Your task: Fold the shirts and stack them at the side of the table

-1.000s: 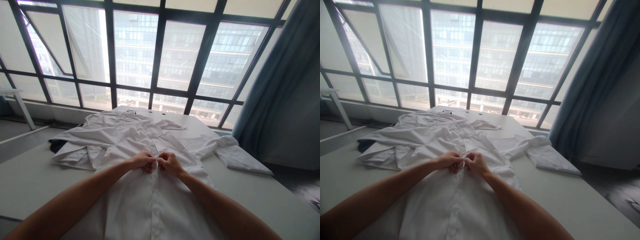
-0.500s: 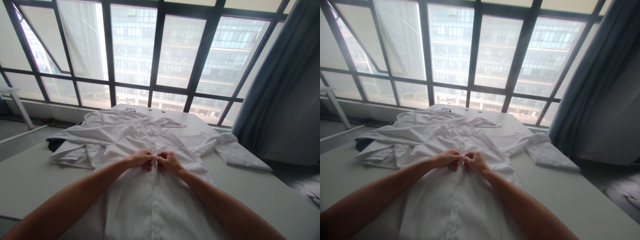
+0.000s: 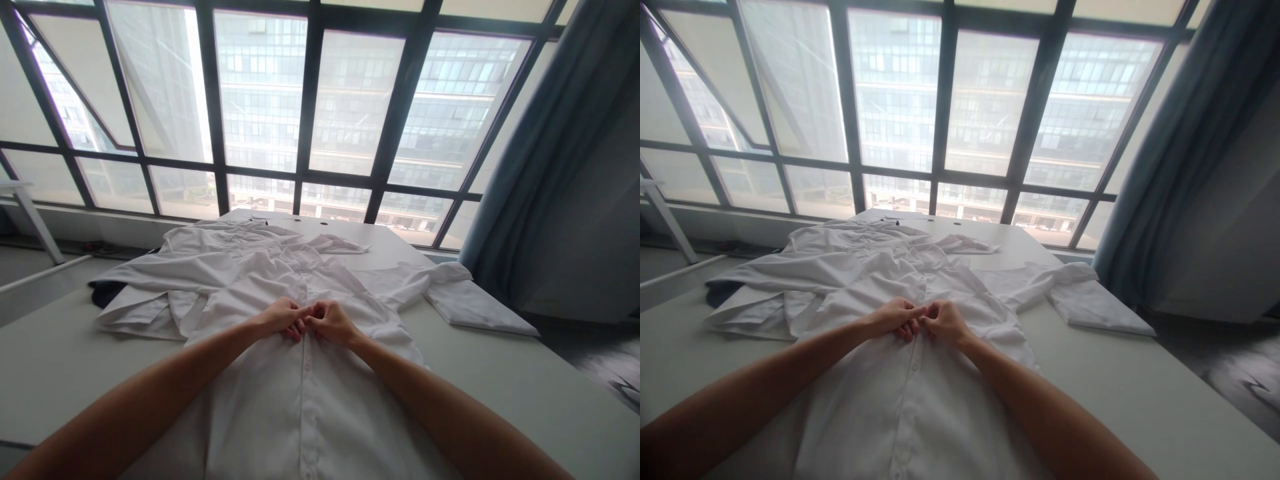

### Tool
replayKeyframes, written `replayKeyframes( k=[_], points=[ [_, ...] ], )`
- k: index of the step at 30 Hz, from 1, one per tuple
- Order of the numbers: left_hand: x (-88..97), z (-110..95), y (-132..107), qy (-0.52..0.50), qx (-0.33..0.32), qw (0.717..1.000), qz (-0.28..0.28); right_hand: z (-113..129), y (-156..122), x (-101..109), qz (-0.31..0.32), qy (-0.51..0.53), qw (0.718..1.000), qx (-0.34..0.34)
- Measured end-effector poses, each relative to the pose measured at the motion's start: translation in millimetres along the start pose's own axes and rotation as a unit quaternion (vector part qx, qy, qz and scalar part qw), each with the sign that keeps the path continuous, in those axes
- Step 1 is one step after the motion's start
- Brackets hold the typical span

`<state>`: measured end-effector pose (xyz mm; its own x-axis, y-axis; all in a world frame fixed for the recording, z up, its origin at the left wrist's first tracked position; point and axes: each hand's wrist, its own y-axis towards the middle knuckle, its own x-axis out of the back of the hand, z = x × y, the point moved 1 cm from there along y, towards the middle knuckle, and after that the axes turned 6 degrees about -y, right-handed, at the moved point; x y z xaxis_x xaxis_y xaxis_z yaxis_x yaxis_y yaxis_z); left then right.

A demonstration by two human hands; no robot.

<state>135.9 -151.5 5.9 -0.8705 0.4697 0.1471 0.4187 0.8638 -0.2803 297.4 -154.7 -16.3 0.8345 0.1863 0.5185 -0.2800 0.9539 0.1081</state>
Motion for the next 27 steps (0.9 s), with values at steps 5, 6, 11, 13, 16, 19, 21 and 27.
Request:
replayKeyframes(
  k=[5, 6, 11, 13, 16, 19, 21, 27],
  points=[
    [-3.3, -1, -1, 0.023, -0.020, 0.999, -0.028, 0, 1, 1, -0.001, -0.010, 1.000, 0.022],
    [-3.1, -1, 0, 0.021, -0.024, 0.999, -0.026, 1, 2, 3, 0.013, -0.004, 1.000, 0.018],
    [-1.5, 4, 4, 0.055, -0.061, 0.996, -0.030, 4, 2, 12, 0.069, -0.038, 0.997, -0.021],
    [-1.2, 5, 6, 0.081, -0.076, 0.993, -0.033, 5, 3, 13, 0.065, -0.070, 0.995, -0.027],
    [-0.1, 5, 6, 0.109, -0.088, 0.990, -0.032, 4, 4, 12, 0.042, -0.088, 0.995, -0.022],
    [3.0, 2, 3, 0.227, -0.145, 0.961, -0.065, 4, 5, 11, 0.043, -0.087, 0.995, -0.026],
    [6.4, 1, 2, 0.329, -0.197, 0.917, -0.112, 5, 5, 9, 0.058, -0.104, 0.993, -0.027],
    [14.8, 13, -2, 0.486, -0.242, 0.837, -0.068, 10, -7, 19, -0.085, -0.337, 0.930, 0.117]
  ],
)
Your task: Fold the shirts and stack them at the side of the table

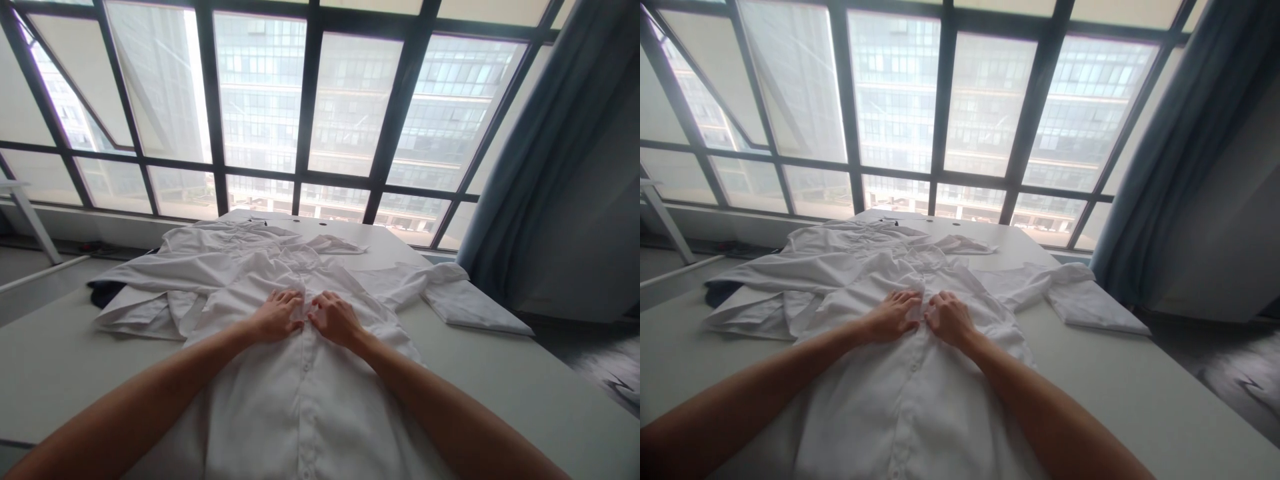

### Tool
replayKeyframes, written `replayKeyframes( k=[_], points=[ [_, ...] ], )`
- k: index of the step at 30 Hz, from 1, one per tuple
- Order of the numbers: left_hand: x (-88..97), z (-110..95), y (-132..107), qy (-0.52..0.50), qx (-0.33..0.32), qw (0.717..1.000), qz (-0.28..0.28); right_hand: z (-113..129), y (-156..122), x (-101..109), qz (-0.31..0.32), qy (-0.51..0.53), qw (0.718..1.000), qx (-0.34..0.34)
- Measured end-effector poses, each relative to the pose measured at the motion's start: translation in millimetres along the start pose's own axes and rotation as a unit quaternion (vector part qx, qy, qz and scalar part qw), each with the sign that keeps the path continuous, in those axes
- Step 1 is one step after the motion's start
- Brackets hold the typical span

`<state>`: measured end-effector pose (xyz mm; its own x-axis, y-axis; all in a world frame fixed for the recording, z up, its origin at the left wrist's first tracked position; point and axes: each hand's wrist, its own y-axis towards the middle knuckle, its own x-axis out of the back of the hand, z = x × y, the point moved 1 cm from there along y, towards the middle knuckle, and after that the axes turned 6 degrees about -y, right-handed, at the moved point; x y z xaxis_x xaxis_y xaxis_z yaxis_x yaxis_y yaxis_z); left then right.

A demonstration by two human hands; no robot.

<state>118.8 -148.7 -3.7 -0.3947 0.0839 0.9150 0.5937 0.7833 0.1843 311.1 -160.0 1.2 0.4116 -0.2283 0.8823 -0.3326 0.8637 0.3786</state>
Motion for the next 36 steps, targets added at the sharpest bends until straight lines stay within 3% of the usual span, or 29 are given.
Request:
replayKeyframes(
  k=[2, 4, 7, 13, 17, 22, 26, 30, 33, 36],
  points=[
    [-3.8, 1, -6, 0.007, 0.010, 0.998, 0.065, -7, -1, 9, 0.020, -0.049, 0.998, 0.029],
    [-4.2, 0, -9, 0.005, 0.002, 0.994, 0.107, -13, 2, 19, 0.096, -0.053, 0.993, 0.035],
    [6.2, -4, -1, -0.021, -0.012, 0.994, 0.104, -15, 18, 29, 0.183, -0.061, 0.981, 0.007],
    [35.1, 12, 53, -0.067, 0.100, 0.992, -0.046, 3, 61, 9, 0.097, -0.064, 0.988, -0.102],
    [24.5, 26, 78, -0.133, 0.176, 0.975, 0.006, 0, 82, -7, 0.138, -0.060, 0.978, -0.147],
    [11.9, 32, 92, -0.155, 0.207, 0.966, 0.020, -14, 98, 0, 0.217, 0.008, 0.957, -0.191],
    [14.1, 31, 97, -0.179, 0.236, 0.954, 0.034, -22, 102, 8, 0.181, 0.104, 0.948, -0.238],
    [17.1, 28, 100, -0.214, 0.244, 0.942, 0.082, -23, 99, 3, 0.149, 0.272, 0.904, -0.296],
    [15.4, 31, 99, -0.236, 0.249, 0.934, 0.103, -22, 90, -9, 0.172, 0.314, 0.888, -0.289],
    [10.1, 35, 93, -0.310, 0.240, 0.917, 0.079, -24, 79, -21, 0.164, 0.350, 0.885, -0.259]
  ],
)
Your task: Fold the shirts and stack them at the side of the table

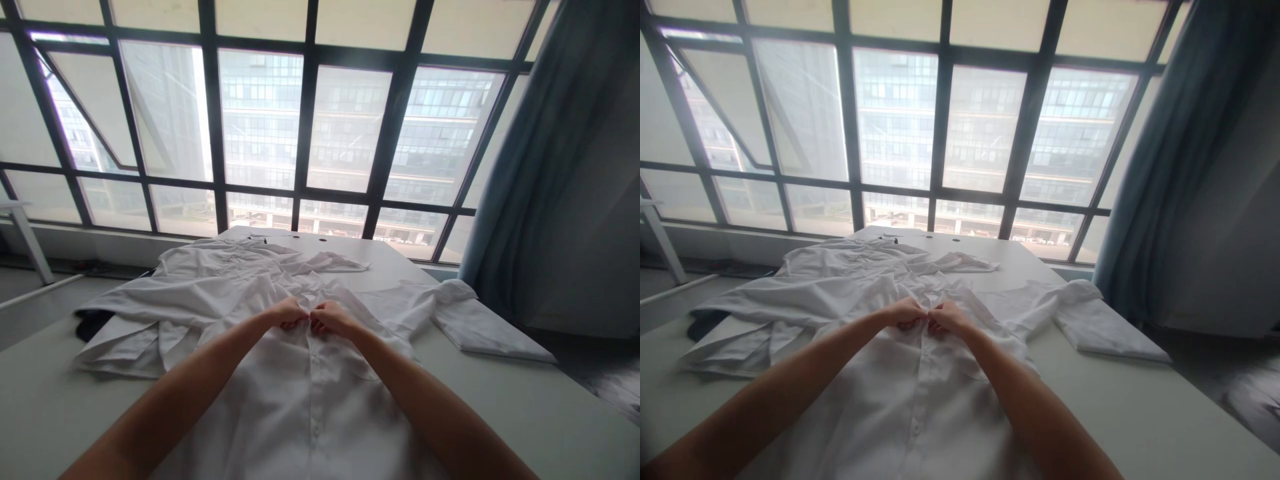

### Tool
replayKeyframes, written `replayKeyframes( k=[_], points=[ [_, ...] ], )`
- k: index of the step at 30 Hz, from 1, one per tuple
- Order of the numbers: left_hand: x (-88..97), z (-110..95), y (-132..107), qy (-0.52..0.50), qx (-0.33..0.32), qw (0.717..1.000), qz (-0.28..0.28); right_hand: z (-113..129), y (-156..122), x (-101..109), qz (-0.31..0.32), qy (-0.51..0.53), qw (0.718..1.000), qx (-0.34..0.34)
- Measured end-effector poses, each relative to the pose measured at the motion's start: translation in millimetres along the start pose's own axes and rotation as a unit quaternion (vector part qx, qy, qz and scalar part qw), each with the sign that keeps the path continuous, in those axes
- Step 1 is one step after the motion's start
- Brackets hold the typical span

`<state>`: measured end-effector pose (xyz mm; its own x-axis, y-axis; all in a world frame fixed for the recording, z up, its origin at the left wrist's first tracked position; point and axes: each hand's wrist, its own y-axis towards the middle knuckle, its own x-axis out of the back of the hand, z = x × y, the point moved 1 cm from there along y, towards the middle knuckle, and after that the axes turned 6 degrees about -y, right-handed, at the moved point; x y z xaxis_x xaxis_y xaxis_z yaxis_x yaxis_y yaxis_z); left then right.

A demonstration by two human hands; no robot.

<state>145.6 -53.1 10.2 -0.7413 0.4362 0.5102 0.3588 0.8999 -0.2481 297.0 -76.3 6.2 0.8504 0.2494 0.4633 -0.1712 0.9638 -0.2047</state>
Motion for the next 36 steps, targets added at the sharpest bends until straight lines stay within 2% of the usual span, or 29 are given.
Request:
replayKeyframes(
  k=[4, 8, 13, 18, 25, 30, 36],
  points=[
    [-4.0, 12, -4, -0.074, -0.053, 0.996, -0.011, -17, 1, -2, -0.020, 0.034, 0.996, 0.079],
    [-7.8, 20, -4, -0.096, -0.097, 0.990, -0.020, -25, 6, -3, -0.038, 0.040, 0.993, 0.108],
    [-12.6, 27, 4, -0.068, -0.124, 0.988, -0.059, -24, 5, -5, -0.040, 0.039, 0.991, 0.125],
    [-14.4, 29, 7, -0.076, -0.129, 0.986, -0.068, -23, 4, -6, -0.030, 0.076, 0.989, 0.121],
    [-13.2, 29, 5, -0.107, -0.114, 0.986, -0.065, -28, 11, -5, -0.049, 0.031, 0.989, 0.135],
    [-11.7, 25, 0, -0.144, -0.083, 0.984, -0.064, -32, 16, -9, -0.095, -0.041, 0.980, 0.168],
    [-13.3, 25, 1, -0.141, -0.076, 0.984, -0.078, -34, 17, -14, -0.156, -0.097, 0.957, 0.225]
  ],
)
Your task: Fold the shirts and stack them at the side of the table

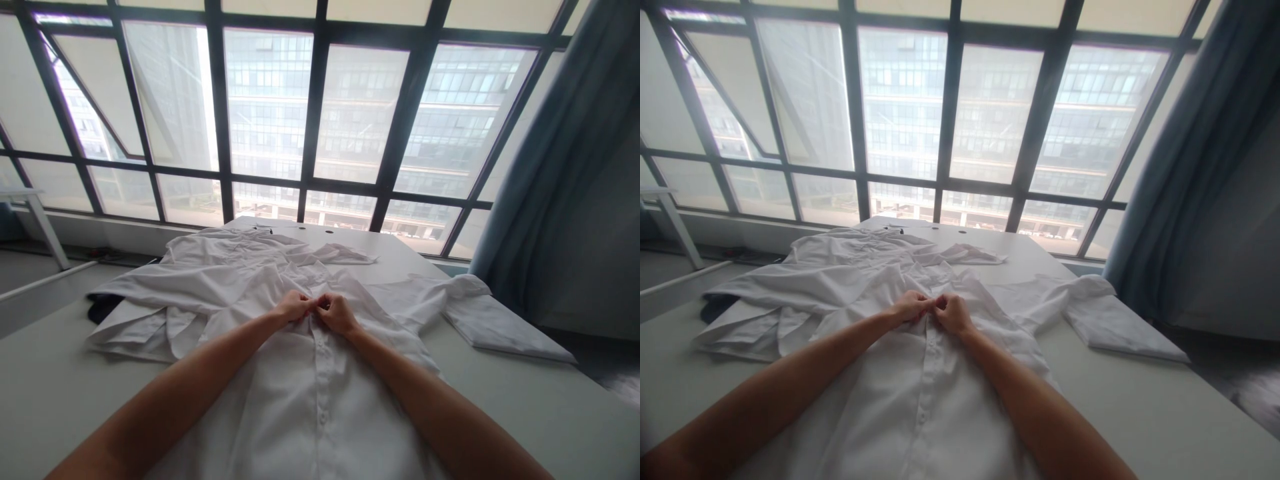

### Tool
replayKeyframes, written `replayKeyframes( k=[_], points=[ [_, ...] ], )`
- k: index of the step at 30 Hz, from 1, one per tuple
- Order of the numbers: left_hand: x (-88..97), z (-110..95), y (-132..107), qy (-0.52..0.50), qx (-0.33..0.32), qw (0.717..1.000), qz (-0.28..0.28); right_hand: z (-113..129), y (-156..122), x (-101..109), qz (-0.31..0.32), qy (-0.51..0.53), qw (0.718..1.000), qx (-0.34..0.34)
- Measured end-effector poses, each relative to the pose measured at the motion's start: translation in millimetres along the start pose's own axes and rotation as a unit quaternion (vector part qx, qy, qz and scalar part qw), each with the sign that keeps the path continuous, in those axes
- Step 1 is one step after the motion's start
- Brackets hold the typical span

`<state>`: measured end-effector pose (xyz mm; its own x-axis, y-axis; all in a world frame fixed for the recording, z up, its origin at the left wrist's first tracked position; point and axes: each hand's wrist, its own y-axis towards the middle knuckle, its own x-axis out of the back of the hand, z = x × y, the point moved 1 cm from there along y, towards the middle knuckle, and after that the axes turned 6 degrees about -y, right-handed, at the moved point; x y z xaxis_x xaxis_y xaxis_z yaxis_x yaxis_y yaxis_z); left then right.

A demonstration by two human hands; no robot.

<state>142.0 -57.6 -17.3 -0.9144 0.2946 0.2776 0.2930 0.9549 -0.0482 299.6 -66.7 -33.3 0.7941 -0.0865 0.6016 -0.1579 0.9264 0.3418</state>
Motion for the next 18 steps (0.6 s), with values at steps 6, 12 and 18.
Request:
replayKeyframes(
  k=[6, 12, 18],
  points=[
    [-0.5, 2, 2, 0.012, -0.010, 1.000, -0.010, 5, 2, 7, 0.094, 0.101, 0.987, -0.080],
    [1.3, -8, 2, 0.081, -0.110, 0.990, -0.034, 9, 4, 10, 0.114, 0.140, 0.973, -0.144],
    [2.3, -6, 3, 0.237, -0.176, 0.954, -0.050, 10, 5, 9, 0.099, 0.103, 0.979, -0.147]
  ],
)
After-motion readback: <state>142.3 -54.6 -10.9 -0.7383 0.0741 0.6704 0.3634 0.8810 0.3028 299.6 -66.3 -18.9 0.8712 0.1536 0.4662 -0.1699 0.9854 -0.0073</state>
